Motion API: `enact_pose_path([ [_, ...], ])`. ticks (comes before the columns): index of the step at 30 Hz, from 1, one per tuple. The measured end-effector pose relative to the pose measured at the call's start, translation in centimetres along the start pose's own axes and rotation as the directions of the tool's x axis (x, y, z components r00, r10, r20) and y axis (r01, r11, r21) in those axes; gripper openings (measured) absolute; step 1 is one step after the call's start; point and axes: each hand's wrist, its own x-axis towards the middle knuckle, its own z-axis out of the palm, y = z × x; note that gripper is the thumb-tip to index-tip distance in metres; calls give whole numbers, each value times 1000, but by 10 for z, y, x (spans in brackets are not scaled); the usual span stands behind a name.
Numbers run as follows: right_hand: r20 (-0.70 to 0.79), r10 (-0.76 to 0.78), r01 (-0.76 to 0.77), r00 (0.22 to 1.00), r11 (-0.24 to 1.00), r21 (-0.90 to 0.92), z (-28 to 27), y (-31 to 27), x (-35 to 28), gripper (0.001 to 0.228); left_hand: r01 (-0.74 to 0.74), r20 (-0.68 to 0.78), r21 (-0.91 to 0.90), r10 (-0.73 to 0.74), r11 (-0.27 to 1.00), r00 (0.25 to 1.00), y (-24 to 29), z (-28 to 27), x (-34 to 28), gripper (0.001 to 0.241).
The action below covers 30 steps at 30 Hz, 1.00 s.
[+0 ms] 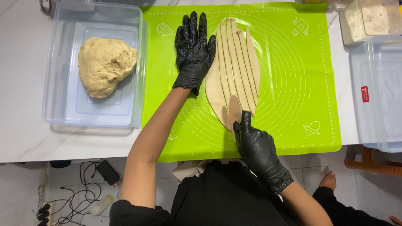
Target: Cutting a piece of flattened dough into multiple thin strips using a plastic scraper on a silicone mat.
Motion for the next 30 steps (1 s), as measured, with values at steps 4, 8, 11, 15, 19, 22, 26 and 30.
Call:
enact_pose_path([
  [4, 155, 165, -177, 974, 982, 65, -13, -11, 43, 41, -5, -22, -22, 4, 1000, 1000, 0, -2, -2, 63],
  [8, -147, -110, 122, 983, 990, 76, 15, 27, 66, 96, -12, -17, -18, 12, 1000, 1000, 0, -2, -3, 63],
  [11, -220, -146, 179, 964, 974, 140, 6, 51, 95, 94, -20, -26, -30, 19, 999, 999, -1, -3, 2, 63],
  [15, -231, 55, 29, 972, 939, 343, -31, 70, 125, 66, -31, -65, -50, 27, 998, 998, 1, -8, 0, 62],
  [19, 86, 412, -382, 907, 722, 576, -85, 54, 152, 56, -36, -87, -58, 31, 998, 996, 1, -10, 1, 61],
  [22, 107, 433, -386, 895, 633, 671, -95, 59, 151, 31, -34, -83, -45, 30, 998, 996, -2, -5, 1, 60],
  [26, 180, 474, -447, 862, 544, 710, -97, 65, 146, 25, -26, -131, -104, 12, 994, 991, -5, 3, 3, 55],
  [30, 200, 432, -446, 879, 602, 662, -97, 62, 152, 44, -28, -92, -189, 10, 982, 996, -12, 9, 7, 54],
])
